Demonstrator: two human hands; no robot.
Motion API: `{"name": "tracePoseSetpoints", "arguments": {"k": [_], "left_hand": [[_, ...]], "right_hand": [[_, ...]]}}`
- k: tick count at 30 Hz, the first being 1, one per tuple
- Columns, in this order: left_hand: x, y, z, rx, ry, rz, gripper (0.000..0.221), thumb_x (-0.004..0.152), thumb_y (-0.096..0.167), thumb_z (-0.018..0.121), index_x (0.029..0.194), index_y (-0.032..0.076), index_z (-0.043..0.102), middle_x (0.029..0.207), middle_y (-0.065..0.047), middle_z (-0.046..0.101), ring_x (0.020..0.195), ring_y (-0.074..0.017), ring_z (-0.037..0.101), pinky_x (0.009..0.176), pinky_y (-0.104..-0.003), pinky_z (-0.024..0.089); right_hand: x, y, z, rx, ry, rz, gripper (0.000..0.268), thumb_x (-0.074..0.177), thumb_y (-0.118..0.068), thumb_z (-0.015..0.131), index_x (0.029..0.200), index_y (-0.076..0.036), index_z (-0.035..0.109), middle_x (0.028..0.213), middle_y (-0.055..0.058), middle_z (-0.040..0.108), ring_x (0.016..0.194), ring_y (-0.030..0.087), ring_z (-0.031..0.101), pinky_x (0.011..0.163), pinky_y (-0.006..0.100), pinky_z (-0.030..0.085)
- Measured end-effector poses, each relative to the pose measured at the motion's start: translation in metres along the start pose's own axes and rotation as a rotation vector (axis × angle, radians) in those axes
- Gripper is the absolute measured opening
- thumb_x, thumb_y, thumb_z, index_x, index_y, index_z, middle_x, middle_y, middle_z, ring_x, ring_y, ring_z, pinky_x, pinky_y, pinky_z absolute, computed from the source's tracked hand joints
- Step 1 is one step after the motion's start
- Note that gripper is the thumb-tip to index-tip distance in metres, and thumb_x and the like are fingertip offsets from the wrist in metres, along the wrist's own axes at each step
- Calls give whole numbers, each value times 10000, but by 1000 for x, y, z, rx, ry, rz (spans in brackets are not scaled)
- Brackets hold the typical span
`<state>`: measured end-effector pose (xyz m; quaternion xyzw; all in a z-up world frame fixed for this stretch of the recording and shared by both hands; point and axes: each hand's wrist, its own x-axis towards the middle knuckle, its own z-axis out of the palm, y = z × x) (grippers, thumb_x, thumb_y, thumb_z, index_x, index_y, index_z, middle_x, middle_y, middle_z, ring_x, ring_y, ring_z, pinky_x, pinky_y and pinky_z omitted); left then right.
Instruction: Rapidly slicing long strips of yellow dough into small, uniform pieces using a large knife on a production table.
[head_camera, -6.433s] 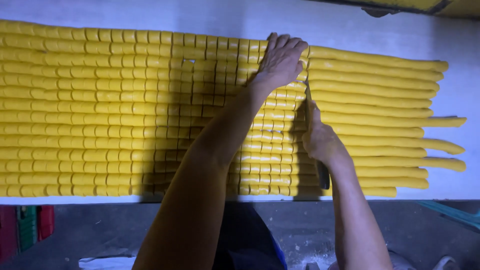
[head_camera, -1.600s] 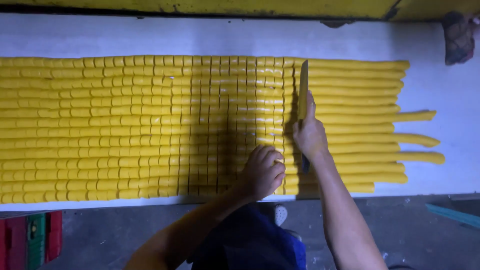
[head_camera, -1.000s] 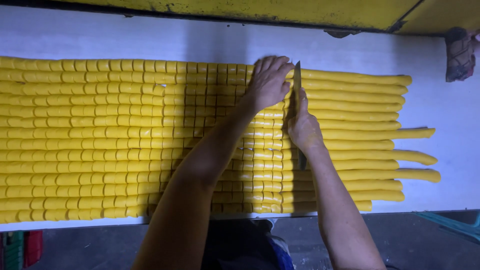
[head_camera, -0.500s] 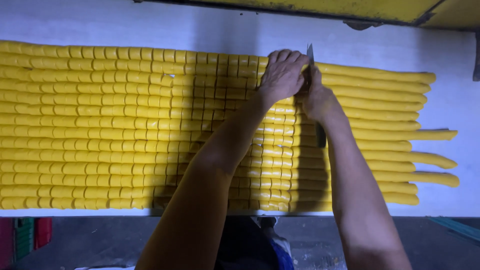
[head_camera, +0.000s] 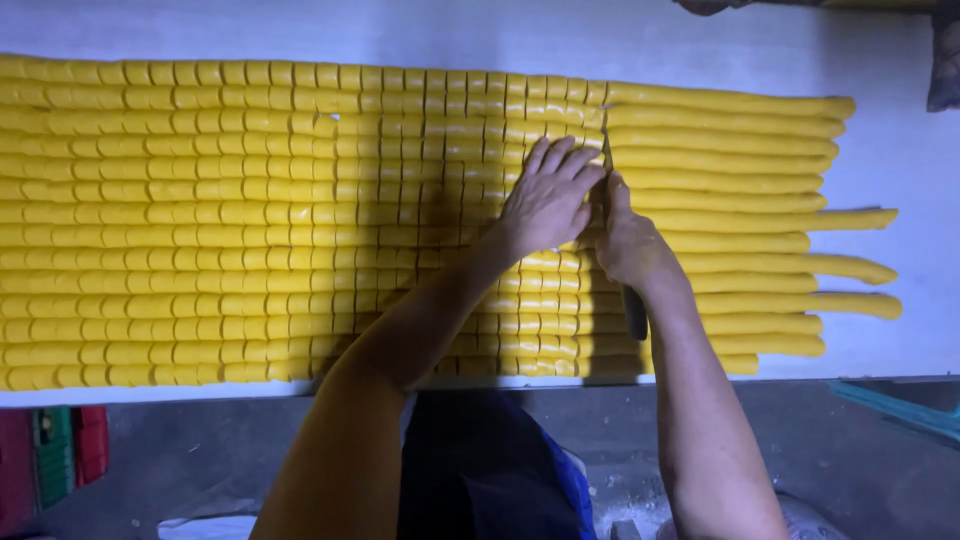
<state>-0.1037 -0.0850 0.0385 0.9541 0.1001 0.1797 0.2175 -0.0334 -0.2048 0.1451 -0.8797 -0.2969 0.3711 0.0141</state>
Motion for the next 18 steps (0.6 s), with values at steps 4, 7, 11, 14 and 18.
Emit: {"name": "tracePoseSetpoints", "arguments": {"k": [4,7,11,14,18], "left_hand": [[6,-2,3,11,-11,-22,435,820,293,727,1231,201,619,1374,-55,550,1397,-345,390,1186,-595,254],[2,2,4,-5,-47,-44,411,827,275,719,1222,198,633,1367,-72,554,1395,-353,383,1172,-606,237],[-35,32,-3,13,-14,-48,353,878,252,674,1222,169,659,1344,-94,578,1396,-378,400,1178,-622,234],[-77,64,-1,72,10,6,366,855,327,667,1198,200,671,1291,-66,610,1389,-363,421,1174,-615,253],[-96,78,11,117,77,21,397,771,332,707,1148,219,652,1251,-47,613,1354,-347,441,1154,-595,299]], "right_hand": [[-62,-14,7,-52,-22,2,822,964,-133,514,1626,-174,29,1156,394,655,1128,559,638,994,618,498],[-114,-8,33,-23,-103,94,780,972,-108,423,1639,-154,22,1143,423,650,1150,574,621,998,641,484],[-116,17,57,-38,-88,97,826,945,-104,441,1645,-196,13,1102,357,687,1104,535,663,972,597,521],[-100,33,66,-30,-54,56,867,939,-129,497,1643,-226,1,1108,343,689,1089,531,670,948,588,538],[-114,48,80,-38,-78,9,978,907,-68,597,1644,-195,-32,1153,390,656,1118,565,641,974,610,520]]}}
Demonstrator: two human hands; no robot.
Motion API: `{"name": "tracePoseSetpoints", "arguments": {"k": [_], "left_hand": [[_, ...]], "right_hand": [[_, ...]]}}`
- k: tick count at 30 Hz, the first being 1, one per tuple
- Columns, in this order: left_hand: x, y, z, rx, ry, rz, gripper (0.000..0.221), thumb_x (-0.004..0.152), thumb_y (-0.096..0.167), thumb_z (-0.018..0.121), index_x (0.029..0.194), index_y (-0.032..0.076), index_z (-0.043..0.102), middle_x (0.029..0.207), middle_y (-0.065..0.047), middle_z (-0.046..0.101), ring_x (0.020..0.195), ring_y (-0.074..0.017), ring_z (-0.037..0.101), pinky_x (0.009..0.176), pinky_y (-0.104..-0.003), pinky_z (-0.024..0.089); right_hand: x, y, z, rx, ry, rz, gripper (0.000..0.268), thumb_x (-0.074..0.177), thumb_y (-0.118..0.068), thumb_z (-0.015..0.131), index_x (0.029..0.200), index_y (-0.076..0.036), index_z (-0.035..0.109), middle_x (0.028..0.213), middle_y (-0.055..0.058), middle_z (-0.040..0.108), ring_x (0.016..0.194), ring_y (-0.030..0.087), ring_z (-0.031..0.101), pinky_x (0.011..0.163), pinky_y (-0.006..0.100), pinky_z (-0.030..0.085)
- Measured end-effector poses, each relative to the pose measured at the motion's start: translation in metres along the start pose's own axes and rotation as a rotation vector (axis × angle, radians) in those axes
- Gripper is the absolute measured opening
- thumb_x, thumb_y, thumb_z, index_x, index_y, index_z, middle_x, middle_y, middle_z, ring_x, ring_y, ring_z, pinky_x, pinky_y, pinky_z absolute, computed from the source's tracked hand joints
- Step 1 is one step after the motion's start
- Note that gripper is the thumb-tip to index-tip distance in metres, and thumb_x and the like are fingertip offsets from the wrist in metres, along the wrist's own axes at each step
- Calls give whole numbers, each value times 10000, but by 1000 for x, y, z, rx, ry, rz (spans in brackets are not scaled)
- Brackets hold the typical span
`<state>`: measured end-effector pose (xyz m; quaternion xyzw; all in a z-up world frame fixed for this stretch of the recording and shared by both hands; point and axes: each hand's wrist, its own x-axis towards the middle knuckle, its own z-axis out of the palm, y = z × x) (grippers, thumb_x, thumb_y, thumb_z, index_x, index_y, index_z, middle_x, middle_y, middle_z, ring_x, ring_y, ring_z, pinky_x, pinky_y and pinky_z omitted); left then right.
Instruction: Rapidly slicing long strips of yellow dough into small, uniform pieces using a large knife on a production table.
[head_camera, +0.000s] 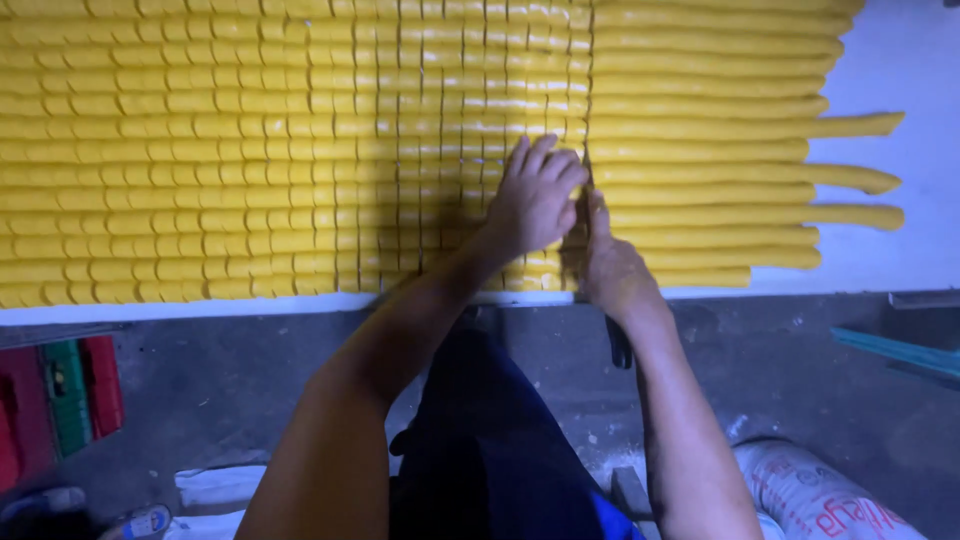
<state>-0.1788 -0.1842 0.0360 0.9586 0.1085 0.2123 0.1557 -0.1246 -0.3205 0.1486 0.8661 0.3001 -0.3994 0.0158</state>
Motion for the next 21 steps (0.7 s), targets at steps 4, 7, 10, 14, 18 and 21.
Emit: {"name": "tracePoseSetpoints", "arguments": {"k": [4,7,10,14,18,21], "left_hand": [[-4,0,4,35,14,-25,376,750,333,688,1106,226,629,1238,-34,595,1357,-333,431,1162,-589,287],[-30,19,4,8,46,-16,373,809,277,682,1174,210,646,1277,-48,599,1372,-359,444,1143,-586,324],[-65,51,-10,-71,60,113,328,849,365,672,1123,184,674,1220,-75,636,1308,-382,520,1103,-601,351],[-89,70,-8,6,-24,97,495,778,398,672,1220,180,629,1327,-80,607,1352,-387,499,1106,-623,360],[-86,70,-10,31,-8,19,433,749,375,697,1140,204,625,1315,-59,597,1350,-359,504,1116,-619,355],[-88,64,-4,-3,-9,29,433,774,387,661,1157,190,616,1345,-67,576,1353,-362,500,1108,-621,360]], "right_hand": [[-64,4,24,14,-50,21,840,954,-91,469,1652,-172,7,1183,385,652,1179,556,618,1005,626,494],[-62,21,47,37,-1,6,860,931,-65,493,1646,-182,29,1132,359,683,1116,552,654,958,606,522],[-49,27,48,110,47,-44,886,906,-52,532,1627,-178,31,1121,353,684,1098,537,666,956,600,527],[-76,41,63,184,57,-115,869,897,-18,494,1625,-134,35,1116,364,687,1080,560,663,907,627,523],[-145,47,88,195,12,-34,903,895,-21,505,1647,-215,44,1099,364,698,1070,553,673,911,619,540],[-152,62,81,257,74,-12,887,903,-55,553,1645,-250,107,1063,390,695,1057,572,663,929,629,528]]}}
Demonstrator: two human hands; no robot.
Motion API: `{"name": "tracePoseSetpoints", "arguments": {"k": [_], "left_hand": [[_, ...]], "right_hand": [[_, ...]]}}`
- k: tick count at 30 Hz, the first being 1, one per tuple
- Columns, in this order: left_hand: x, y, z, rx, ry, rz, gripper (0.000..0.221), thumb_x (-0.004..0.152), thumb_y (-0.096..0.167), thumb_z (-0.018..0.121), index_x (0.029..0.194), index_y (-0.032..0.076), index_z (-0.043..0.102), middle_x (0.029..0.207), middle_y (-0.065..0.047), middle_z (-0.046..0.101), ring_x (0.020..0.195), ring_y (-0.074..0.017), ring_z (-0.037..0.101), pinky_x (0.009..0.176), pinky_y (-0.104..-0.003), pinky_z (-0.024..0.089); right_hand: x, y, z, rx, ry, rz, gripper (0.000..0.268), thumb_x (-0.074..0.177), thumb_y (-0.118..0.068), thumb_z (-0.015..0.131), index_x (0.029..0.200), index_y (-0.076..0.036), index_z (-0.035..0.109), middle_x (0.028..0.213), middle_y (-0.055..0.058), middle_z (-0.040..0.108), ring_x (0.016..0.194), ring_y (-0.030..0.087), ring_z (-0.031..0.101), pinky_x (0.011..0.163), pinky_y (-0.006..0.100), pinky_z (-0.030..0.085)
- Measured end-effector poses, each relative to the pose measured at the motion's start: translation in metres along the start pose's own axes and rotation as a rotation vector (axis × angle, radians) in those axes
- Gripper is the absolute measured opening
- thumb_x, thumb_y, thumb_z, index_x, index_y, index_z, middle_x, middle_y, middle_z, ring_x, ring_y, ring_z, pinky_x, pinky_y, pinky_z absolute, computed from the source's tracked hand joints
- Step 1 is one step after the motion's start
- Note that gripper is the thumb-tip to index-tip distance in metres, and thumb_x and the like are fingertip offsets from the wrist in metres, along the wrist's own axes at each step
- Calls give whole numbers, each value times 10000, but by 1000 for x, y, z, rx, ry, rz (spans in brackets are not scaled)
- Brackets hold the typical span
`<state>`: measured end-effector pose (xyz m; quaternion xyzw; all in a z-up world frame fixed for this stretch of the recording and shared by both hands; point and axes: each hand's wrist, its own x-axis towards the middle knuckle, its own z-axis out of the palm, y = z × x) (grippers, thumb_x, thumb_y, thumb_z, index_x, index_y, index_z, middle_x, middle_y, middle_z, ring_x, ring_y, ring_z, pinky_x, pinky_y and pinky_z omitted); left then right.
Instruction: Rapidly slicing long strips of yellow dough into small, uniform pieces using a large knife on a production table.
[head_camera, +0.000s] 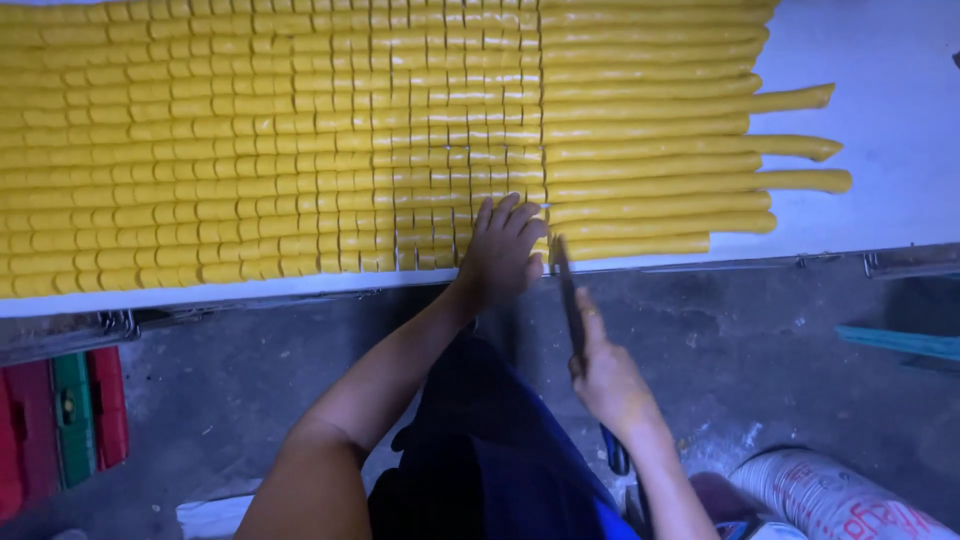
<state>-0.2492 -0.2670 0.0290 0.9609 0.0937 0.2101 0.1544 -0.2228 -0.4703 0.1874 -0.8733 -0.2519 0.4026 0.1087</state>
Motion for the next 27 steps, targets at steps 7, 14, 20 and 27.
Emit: {"name": "tracePoseSetpoints", "arguments": {"k": [7,14,20,27], "left_hand": [[50,1,-43,-110,98,-13,674,755,409,801,1358,212,574,1452,-110,549,1371,-412,500,1110,-624,351],[67,-39,-29,-48,81,-17,616,739,425,845,1287,193,684,1448,-126,557,1370,-421,488,1070,-581,408],[128,-120,-10,-210,175,-56,558,725,182,846,1249,149,657,1249,-131,606,1196,-392,568,984,-529,444],[229,-198,41,-86,277,-25,597,727,258,854,1283,190,647,1217,-58,650,1207,-282,601,1041,-466,441]], "right_hand": [[75,-60,-92,96,392,-59,826,955,-87,518,1642,-257,91,1001,433,669,1016,611,639,894,664,517],[248,-89,-117,-28,389,-157,855,957,-134,539,1632,-298,40,980,367,696,997,563,679,872,620,554],[287,-135,-138,-66,360,-118,842,957,-149,563,1622,-292,66,1007,352,698,1006,545,690,880,606,562],[318,-128,-137,-119,308,-58,846,954,-157,546,1621,-305,47,1014,340,703,1017,539,691,906,615,551]]}}
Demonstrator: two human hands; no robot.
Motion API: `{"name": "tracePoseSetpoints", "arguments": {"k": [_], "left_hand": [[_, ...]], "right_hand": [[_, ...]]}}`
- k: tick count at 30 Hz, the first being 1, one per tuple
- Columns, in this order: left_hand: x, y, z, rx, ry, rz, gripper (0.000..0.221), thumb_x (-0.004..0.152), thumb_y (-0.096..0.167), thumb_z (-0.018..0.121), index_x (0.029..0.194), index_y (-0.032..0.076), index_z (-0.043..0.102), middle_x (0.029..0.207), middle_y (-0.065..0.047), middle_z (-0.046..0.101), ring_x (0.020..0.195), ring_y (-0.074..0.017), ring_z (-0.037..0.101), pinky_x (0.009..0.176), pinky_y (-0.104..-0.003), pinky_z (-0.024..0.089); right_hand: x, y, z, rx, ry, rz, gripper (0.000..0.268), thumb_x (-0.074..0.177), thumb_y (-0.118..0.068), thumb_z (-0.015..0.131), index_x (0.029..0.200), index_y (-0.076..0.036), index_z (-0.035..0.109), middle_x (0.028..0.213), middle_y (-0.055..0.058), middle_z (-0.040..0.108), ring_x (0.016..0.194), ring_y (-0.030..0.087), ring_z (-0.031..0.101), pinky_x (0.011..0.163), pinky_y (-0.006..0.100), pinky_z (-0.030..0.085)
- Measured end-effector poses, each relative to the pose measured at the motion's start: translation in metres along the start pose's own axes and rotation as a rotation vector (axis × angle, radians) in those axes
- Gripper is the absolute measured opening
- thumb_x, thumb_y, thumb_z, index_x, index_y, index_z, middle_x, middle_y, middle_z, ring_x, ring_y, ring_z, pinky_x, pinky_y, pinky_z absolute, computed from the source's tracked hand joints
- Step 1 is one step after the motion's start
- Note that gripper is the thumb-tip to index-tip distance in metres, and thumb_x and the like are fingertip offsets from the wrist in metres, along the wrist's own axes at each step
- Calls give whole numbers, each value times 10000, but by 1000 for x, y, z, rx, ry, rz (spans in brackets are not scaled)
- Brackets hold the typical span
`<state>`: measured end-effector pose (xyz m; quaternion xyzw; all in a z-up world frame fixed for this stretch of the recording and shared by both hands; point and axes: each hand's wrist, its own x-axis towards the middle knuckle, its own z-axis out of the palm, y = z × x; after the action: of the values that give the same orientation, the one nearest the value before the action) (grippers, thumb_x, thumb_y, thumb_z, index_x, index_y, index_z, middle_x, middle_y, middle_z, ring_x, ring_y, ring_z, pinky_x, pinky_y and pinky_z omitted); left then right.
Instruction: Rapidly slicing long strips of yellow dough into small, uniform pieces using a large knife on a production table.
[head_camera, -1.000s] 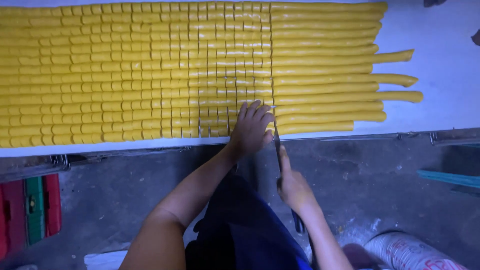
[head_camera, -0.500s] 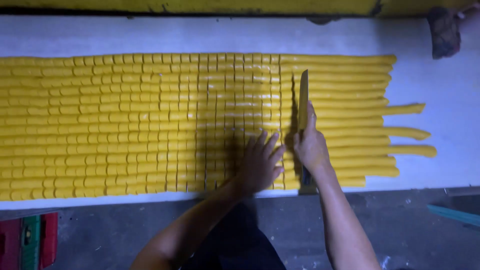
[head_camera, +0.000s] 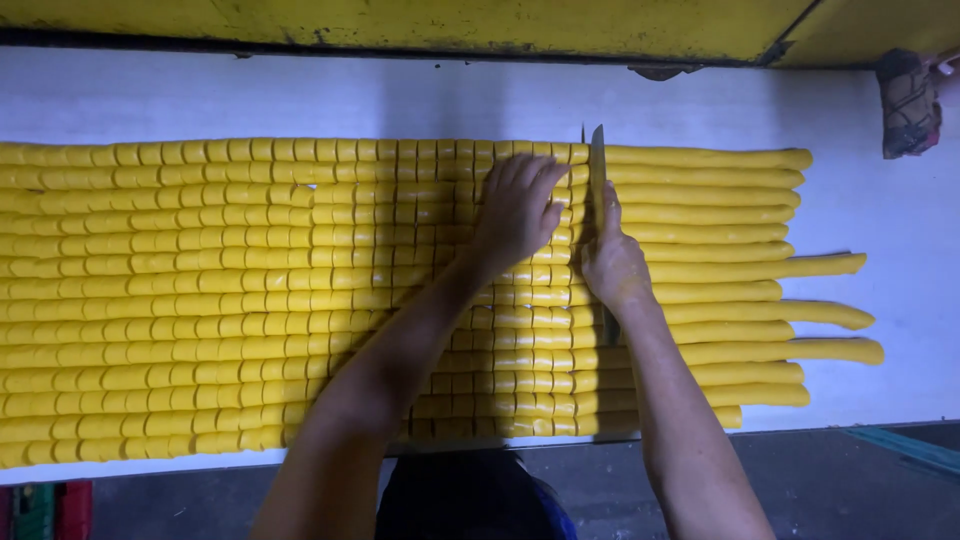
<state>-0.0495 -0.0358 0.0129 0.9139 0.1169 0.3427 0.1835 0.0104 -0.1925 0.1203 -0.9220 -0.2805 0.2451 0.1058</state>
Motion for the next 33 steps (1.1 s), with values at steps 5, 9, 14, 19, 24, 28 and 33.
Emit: {"name": "tracePoseSetpoints", "arguments": {"k": [5,9,14,19,24,28,33], "left_hand": [[46,-19,43,-19,-247,-92,642,767,362,805,1356,229,586,1338,-20,592,1306,-252,524,1109,-460,354],[53,-25,57,-31,-488,-167,582,876,413,671,1415,253,523,1366,6,579,1359,-223,501,1169,-473,273],[51,-17,52,-39,-394,-148,522,836,357,689,1330,242,561,1277,-4,606,1295,-238,538,1144,-484,304],[51,-17,51,-40,-466,-189,543,844,289,705,1355,233,528,1309,-5,585,1324,-252,502,1177,-521,273],[58,-11,24,-4,-431,-69,389,867,326,617,1215,154,604,1213,-60,644,1137,-276,560,1013,-471,347],[51,1,14,-39,-452,-88,383,888,273,633,1245,139,598,1254,-75,643,1196,-292,558,1083,-514,315],[-16,58,-9,-70,-358,-51,349,869,268,712,1207,194,668,1296,-61,604,1363,-340,430,1170,-570,256]], "right_hand": [[3,-7,-9,-7,-60,28,815,967,-114,506,1624,-265,49,1052,351,694,1055,536,681,942,614,538],[3,-14,-16,-31,-113,37,818,973,-106,484,1635,-253,27,1069,341,695,1066,526,680,957,608,532],[9,-38,-41,-48,-162,17,812,948,-130,512,1623,-203,68,1117,370,675,1096,547,657,972,631,508],[44,-34,-38,-85,-155,-65,766,949,-163,494,1606,-183,99,1149,379,657,1118,557,639,987,627,493],[-35,-12,-24,-78,-300,31,913,892,-62,448,1667,-196,-15,1041,416,643,942,566,641,843,551,473],[-53,-2,-17,-75,-327,87,896,907,-93,461,1665,-218,-1,970,349,673,892,530,639,830,550,466],[-57,-9,-26,-137,-366,59,820,940,-112,468,1634,-164,35,1198,380,645,1161,538,629,1027,600,493]]}}
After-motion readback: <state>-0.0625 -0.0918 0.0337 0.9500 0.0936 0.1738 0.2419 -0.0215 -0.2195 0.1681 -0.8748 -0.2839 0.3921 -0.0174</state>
